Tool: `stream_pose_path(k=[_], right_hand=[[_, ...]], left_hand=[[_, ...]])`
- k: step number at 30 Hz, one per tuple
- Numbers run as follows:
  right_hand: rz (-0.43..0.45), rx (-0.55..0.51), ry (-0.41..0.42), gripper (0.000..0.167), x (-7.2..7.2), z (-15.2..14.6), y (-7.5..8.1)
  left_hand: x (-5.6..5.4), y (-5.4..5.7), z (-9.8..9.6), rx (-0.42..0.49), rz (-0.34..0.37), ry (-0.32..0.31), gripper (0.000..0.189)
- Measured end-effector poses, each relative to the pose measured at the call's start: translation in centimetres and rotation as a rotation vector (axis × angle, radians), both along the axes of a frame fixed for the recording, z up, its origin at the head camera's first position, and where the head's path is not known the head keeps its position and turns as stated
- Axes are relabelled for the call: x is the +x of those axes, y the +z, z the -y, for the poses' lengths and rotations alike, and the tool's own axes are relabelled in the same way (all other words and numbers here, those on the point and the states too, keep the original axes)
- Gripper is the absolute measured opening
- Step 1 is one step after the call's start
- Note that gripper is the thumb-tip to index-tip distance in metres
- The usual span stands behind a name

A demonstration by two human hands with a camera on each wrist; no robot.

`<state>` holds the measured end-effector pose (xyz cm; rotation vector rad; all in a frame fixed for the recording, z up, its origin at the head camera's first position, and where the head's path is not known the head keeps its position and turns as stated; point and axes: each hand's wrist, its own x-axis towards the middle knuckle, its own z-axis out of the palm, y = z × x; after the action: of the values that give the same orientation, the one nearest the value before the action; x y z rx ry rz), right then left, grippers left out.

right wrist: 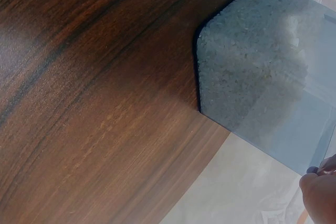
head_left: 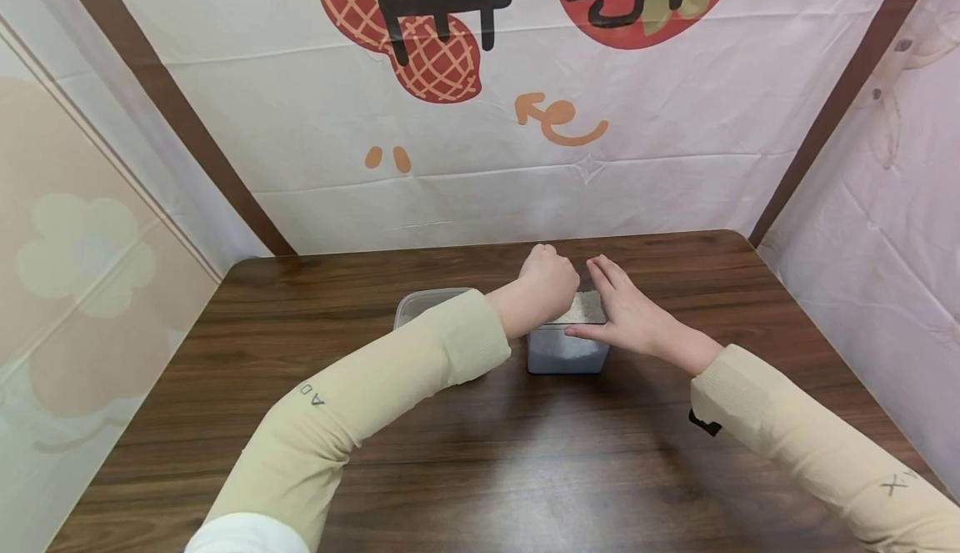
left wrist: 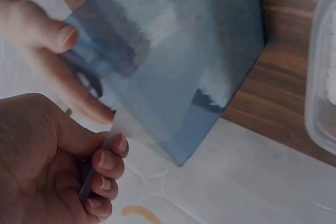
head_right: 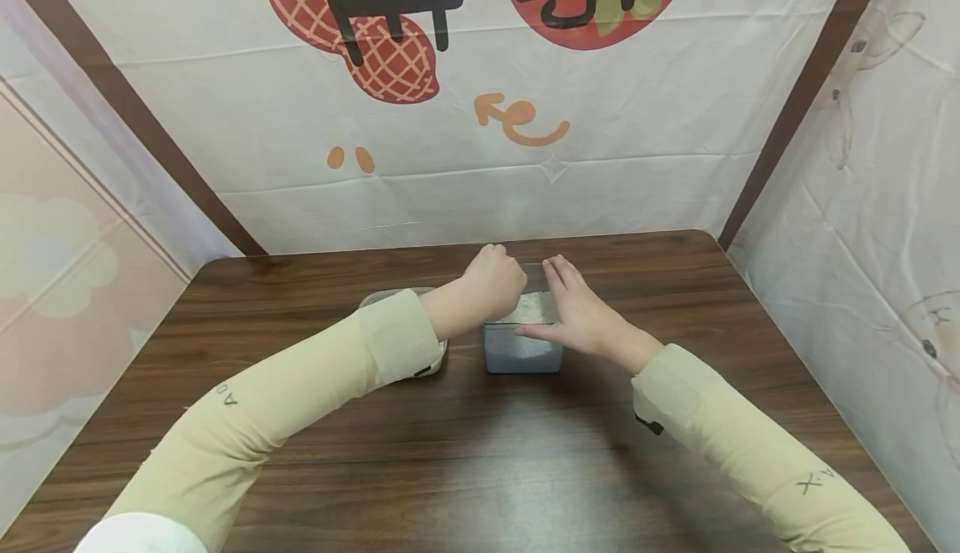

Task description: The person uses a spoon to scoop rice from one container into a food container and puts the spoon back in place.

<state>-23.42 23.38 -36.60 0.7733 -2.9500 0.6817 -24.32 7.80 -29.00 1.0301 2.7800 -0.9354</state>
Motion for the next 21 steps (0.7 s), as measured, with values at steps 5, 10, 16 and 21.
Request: stream_pose_path(k=[5,10,16,21], right_hand=[[0.008,0.004,-0.002,0.106,0.0,0.1,0.1],[0.028,0.002,-0.006,0.107,0.0,0.1,0.1],[0.031,0.003,-0.008,0.107,0.1,0.2,0.2],[0.035,0.004,-0.011,0.108,0.2,0.1,0.2]], left_hand=[[-0.4,-0.6,0.1,0.020,0.020,0.006,0.031],[-1.0,-1.3,0.4,0.047,0.054,0.020,0.031],[-1.3,-1.8,0.5,0.099,0.075,0.056,0.031],[-1.4,-1.9,0.4,0.125,0.084,0.082,0.032]])
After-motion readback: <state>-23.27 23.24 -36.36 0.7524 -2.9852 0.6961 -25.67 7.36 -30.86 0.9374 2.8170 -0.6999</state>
